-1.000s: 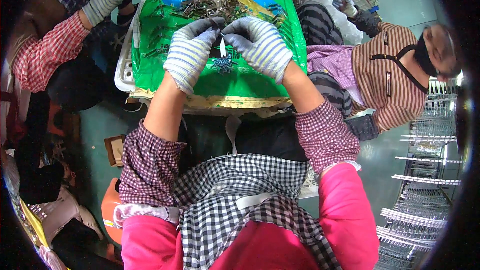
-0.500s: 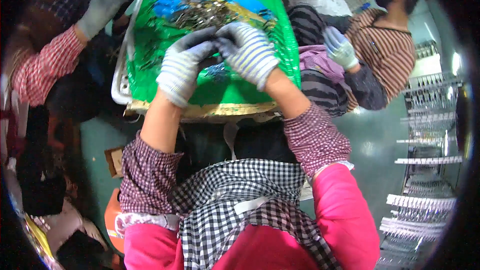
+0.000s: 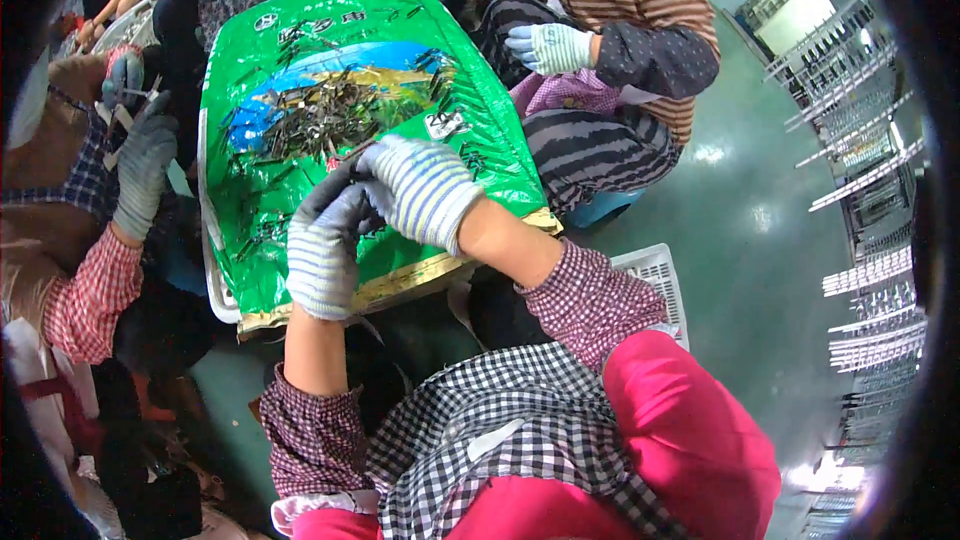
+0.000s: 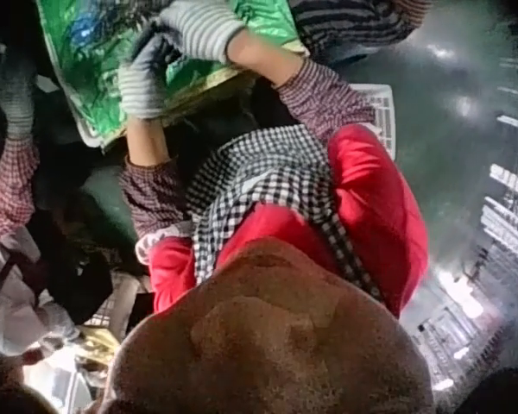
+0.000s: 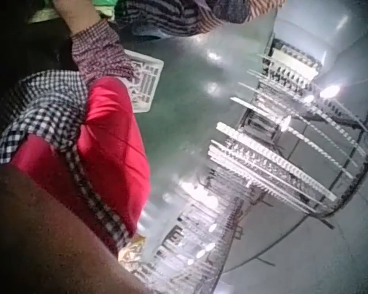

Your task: The person sorts small manufactured parts by hand, inspecting them on a work surface.

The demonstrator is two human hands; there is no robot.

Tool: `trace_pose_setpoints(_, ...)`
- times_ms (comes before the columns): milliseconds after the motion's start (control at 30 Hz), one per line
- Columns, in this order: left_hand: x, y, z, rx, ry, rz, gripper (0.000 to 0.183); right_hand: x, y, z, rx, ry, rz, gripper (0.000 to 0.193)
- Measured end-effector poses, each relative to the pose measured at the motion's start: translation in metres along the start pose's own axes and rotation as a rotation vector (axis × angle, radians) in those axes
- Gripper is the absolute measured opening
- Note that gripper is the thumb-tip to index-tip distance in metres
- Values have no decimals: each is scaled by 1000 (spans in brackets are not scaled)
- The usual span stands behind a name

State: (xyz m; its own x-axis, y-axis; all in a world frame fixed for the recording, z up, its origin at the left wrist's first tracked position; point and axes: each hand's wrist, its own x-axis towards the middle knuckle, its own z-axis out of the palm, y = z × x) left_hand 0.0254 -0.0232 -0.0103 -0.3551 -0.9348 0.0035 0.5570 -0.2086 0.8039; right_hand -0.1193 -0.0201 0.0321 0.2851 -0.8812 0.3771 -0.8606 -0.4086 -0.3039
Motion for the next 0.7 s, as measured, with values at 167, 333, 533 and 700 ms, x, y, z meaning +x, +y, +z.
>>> trace_pose_setpoints(167, -2, -7, 7, 162, 52, 38, 34, -9, 7, -5, -16, 9, -67, 16)
trace_pose_setpoints(333, -5, -5, 17, 152, 37, -10, 40, -18, 14, -6, 147, 42, 71, 14)
trace_pose_setpoints(533, 2, -12, 15, -38, 22, -37, 45, -21, 13, 1, -99, 248, -60, 14)
trace_pose_setpoints(700, 2, -9, 37, 145, 129, -58, 45, -22, 32, -3, 235, 134, 125, 11)
